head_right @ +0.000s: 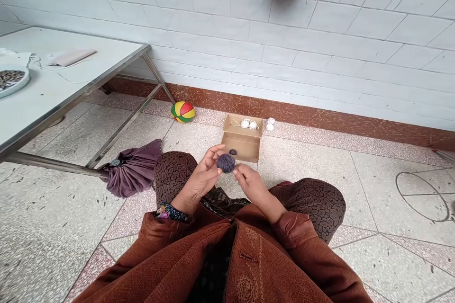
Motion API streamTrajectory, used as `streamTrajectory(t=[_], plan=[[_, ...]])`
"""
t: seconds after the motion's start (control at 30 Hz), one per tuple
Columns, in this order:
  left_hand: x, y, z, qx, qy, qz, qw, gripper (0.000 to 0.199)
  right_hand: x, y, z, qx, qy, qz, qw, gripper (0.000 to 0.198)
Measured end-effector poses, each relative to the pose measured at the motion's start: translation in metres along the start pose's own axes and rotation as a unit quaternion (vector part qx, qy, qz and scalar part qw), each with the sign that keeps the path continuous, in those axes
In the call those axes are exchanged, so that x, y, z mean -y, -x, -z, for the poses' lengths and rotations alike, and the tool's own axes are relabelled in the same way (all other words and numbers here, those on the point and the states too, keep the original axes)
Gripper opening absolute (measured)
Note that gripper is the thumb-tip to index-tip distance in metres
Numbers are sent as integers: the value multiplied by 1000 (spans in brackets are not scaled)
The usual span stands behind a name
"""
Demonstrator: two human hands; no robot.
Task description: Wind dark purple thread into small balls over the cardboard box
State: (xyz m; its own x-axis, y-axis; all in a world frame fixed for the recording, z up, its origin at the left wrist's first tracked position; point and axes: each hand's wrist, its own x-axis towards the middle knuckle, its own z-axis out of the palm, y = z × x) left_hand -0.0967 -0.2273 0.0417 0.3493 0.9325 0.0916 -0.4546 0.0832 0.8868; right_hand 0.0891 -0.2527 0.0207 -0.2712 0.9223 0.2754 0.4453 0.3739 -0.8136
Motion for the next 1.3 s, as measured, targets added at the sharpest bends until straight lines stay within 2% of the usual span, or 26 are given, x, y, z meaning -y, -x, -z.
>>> streamTrajectory(t=[0.07,0.13,0.23,0.33,0.4,0.5,0.57,0.63,0.73,0.8,0.9,1.0,1.13,1.3], plan=[[1,-2,3,-33,-39,-15,999,67,5,6,-1,58,32,58,996,30],[3,-3,5,-47,-92,-21,994,68,13,9,3,89,73,117,986,30],[4,-3,6,-58,-167,-34,984,71,29,10,13,107,113,176,972,29],[2,-2,5,-61,-221,-45,972,74,43,10,25,101,106,197,969,25],[-1,1,2,-29,-238,-38,970,74,49,8,34,65,93,190,975,23],[-5,7,-3,94,-223,-3,970,71,50,1,43,-11,74,148,986,21],[-6,11,-7,173,-166,23,971,73,45,-3,45,-50,60,98,992,21],[-5,12,-9,194,-97,28,976,74,36,-3,40,-75,54,43,995,23],[-1,7,-10,122,-2,6,993,74,21,2,28,-78,61,-15,995,28],[2,3,-9,49,46,-12,998,73,13,7,18,-44,81,-19,996,28],[9,-4,-4,-33,49,-15,998,71,8,13,8,50,130,48,989,28],[15,-7,1,-74,-18,1,997,80,14,15,7,118,157,135,971,29],[17,-5,2,-43,-103,21,994,91,27,9,23,95,161,164,969,30],[11,1,-6,55,-107,33,992,87,24,-14,43,4,128,117,985,25]])
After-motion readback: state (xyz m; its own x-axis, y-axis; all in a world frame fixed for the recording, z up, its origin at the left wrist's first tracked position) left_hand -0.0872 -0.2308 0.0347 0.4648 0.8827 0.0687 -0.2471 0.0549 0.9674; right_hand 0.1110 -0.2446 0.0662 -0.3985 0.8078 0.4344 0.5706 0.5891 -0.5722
